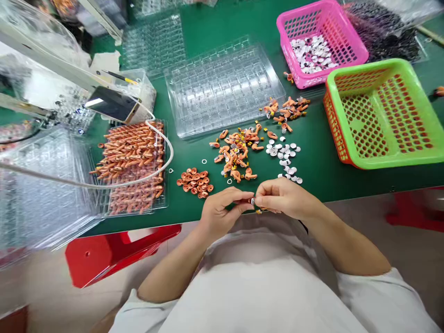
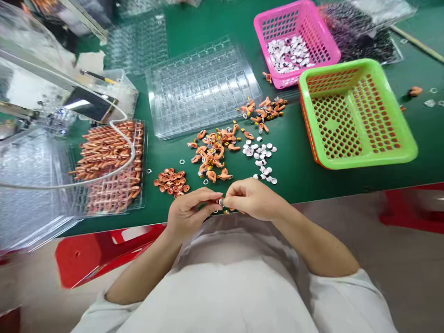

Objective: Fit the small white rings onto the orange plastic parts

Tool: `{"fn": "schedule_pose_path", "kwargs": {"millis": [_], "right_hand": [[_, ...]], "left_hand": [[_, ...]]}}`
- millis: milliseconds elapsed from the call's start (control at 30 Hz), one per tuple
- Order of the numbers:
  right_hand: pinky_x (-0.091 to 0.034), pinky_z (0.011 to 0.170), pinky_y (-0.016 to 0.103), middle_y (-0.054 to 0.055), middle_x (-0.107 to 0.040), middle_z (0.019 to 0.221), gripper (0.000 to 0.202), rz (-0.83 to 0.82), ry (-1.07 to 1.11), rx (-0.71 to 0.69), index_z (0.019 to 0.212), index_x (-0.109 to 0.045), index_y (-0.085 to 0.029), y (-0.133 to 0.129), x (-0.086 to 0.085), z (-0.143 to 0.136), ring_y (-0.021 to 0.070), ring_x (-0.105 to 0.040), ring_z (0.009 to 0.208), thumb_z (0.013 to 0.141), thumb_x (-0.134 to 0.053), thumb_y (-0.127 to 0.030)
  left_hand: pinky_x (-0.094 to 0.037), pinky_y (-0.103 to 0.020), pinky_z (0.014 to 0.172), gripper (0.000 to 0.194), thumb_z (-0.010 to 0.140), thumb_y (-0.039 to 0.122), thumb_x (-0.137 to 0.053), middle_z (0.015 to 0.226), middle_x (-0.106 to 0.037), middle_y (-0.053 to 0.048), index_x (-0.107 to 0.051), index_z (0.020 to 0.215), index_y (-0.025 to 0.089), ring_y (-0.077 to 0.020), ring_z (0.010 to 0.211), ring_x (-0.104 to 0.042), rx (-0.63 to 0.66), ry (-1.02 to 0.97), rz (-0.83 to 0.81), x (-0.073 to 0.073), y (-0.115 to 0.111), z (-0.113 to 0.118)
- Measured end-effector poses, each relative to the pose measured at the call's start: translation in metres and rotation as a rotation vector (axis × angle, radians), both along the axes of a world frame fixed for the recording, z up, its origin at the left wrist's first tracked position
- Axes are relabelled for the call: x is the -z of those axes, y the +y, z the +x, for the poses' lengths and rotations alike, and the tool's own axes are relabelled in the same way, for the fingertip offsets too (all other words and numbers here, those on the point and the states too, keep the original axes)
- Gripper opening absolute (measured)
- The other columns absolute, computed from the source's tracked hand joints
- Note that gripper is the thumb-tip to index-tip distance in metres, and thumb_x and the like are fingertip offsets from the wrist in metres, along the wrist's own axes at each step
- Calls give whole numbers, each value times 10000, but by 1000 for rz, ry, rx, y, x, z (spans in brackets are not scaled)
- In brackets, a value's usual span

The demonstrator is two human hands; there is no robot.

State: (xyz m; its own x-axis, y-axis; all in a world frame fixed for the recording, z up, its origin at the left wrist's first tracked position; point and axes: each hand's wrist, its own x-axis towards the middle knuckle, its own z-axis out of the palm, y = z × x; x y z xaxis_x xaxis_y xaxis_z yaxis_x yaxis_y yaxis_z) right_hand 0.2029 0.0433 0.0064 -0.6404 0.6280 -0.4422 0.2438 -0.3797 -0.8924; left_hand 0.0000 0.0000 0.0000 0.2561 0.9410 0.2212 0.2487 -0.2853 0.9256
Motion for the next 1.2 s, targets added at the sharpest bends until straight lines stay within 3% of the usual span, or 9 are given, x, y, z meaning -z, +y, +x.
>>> {"fn": "schedule_pose_path", "kwargs": {"millis": [533, 767, 1000, 1200], "right_hand": [[-300, 456, 203, -47, -512, 559, 194, 123, -77, -7, 682, -629, -155, 0, -9, -4, 77, -404, 509, 829, -602, -279], [-299, 450, 198, -58, -510, 561, 159, 229, -136, 70, 686, -581, -169, -6, -14, -9, 77, -414, 511, 829, -594, -239], [-336, 456, 193, -46, -556, 590, 158, 322, -142, 60, 697, -562, -178, -11, -14, -10, 85, -468, 525, 852, -571, -208], [-399, 552, 214, -8, -600, 713, 124, 498, -147, 49, 762, -555, -177, -14, -16, -9, 107, -540, 614, 886, -545, -189]], "left_hand": [[-548, -256, 658, 177, 850, 117, -687, 760, -741, -44, -720, 1014, 176, -148, 703, -663, 76, 157, 100, -6, 3, -4], [-549, -256, 661, 150, 856, 127, -683, 794, -752, -49, -709, 996, 173, -143, 701, -661, 44, 190, 137, -6, 1, -3], [-546, -257, 647, 162, 843, 103, -679, 802, -751, -51, -701, 989, 169, -142, 695, -656, 12, 245, 215, -10, -1, 0], [-542, -244, 627, 180, 827, 95, -698, 761, -738, -47, -708, 994, 161, -135, 666, -648, -40, 233, 212, -10, -5, 2]]}}
